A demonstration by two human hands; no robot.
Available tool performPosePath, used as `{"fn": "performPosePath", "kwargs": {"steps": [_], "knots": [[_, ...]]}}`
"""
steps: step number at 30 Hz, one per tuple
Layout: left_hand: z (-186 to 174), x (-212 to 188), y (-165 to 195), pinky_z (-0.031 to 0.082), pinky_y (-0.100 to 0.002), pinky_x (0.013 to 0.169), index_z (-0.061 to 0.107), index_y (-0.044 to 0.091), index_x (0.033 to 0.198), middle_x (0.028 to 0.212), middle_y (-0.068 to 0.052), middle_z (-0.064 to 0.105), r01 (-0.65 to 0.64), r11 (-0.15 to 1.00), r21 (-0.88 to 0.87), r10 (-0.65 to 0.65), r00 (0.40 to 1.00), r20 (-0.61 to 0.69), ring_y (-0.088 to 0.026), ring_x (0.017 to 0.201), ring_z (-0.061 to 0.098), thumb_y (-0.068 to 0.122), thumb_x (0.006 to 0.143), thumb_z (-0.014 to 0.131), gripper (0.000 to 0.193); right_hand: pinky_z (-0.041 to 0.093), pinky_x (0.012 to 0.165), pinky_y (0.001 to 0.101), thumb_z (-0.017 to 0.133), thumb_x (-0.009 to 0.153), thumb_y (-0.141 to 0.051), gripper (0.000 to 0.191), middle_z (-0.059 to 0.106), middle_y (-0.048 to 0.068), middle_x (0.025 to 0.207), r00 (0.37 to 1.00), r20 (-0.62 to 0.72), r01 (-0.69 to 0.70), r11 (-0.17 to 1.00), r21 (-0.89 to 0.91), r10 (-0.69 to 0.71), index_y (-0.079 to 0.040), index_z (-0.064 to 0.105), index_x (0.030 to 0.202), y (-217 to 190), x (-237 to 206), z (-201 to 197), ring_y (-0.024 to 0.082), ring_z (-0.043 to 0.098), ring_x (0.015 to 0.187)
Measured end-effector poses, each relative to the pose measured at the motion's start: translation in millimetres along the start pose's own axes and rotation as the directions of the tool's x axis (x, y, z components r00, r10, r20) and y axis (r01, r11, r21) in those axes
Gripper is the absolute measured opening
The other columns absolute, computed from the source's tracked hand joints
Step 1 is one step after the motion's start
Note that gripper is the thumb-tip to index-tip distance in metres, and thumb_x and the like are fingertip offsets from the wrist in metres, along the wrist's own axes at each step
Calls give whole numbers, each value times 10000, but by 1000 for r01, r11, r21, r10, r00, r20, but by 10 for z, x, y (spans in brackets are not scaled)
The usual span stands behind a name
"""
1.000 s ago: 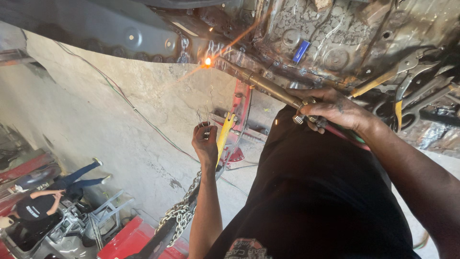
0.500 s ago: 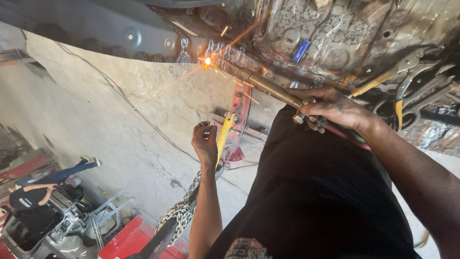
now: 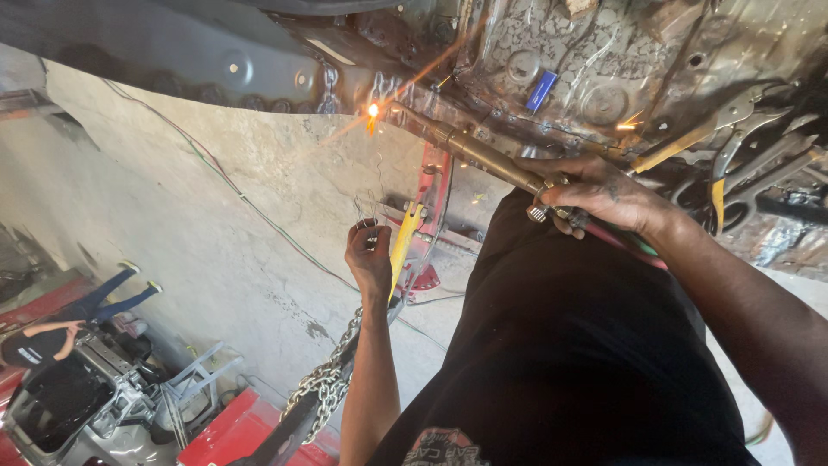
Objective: The person uses an oxy-fuel torch to heat and cut the metal frame rail of a vehicle body mounted on a frame rack, moving the torch flame along the seam while holding filler wire in the other hand, working along the edge of the damaged panel.
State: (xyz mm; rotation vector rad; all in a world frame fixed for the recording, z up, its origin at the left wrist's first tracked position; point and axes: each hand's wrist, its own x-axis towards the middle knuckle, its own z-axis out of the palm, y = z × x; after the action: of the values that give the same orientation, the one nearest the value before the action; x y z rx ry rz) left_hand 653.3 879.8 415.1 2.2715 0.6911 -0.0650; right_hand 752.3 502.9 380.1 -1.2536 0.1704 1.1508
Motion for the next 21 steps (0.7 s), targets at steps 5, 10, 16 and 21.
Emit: {"fn": "performPosePath", "kwargs": {"steps": [5, 10, 16, 21], "knots": [[-3, -5, -10, 539, -298, 744, 733, -31, 923, 1126, -124, 656, -24, 1000, 12, 24, 1000, -8, -193, 970, 648, 68, 903, 729, 102, 554, 461, 359, 654, 849, -351, 707, 755, 133, 781, 1000, 11, 15, 1000, 11, -15, -187, 485, 1516, 36, 28, -11, 185, 631, 494], [14, 0, -26, 531, -303, 778, 730, -29, 922, 1119, -126, 664, -39, 999, 36, 40, 999, -14, -207, 986, 652, 66, 898, 733, 98, 554, 482, 345, 659, 854, -362, 713, 767, 125, 810, 999, 38, 37, 998, 58, -40, -170, 489, 1519, 67, 29, -28, 181, 646, 529], [36, -18, 0, 537, -318, 774, 730, -25, 924, 1111, -129, 667, -20, 999, 33, 21, 1000, -15, -213, 980, 653, 67, 882, 728, 101, 583, 560, 330, 684, 844, -391, 719, 787, 122, 837, 998, 2, 63, 996, -60, -63, -179, 518, 1510, 27, 40, -17, 164, 685, 585], [42, -67, 0, 527, -325, 780, 740, -25, 936, 1123, -136, 673, -41, 997, 70, 42, 999, -14, -219, 981, 662, 55, 878, 725, 100, 575, 543, 370, 690, 804, -390, 729, 792, 126, 843, 1000, 4, 31, 999, -17, -31, -209, 528, 1492, 7, 28, -6, 188, 670, 564]]}}
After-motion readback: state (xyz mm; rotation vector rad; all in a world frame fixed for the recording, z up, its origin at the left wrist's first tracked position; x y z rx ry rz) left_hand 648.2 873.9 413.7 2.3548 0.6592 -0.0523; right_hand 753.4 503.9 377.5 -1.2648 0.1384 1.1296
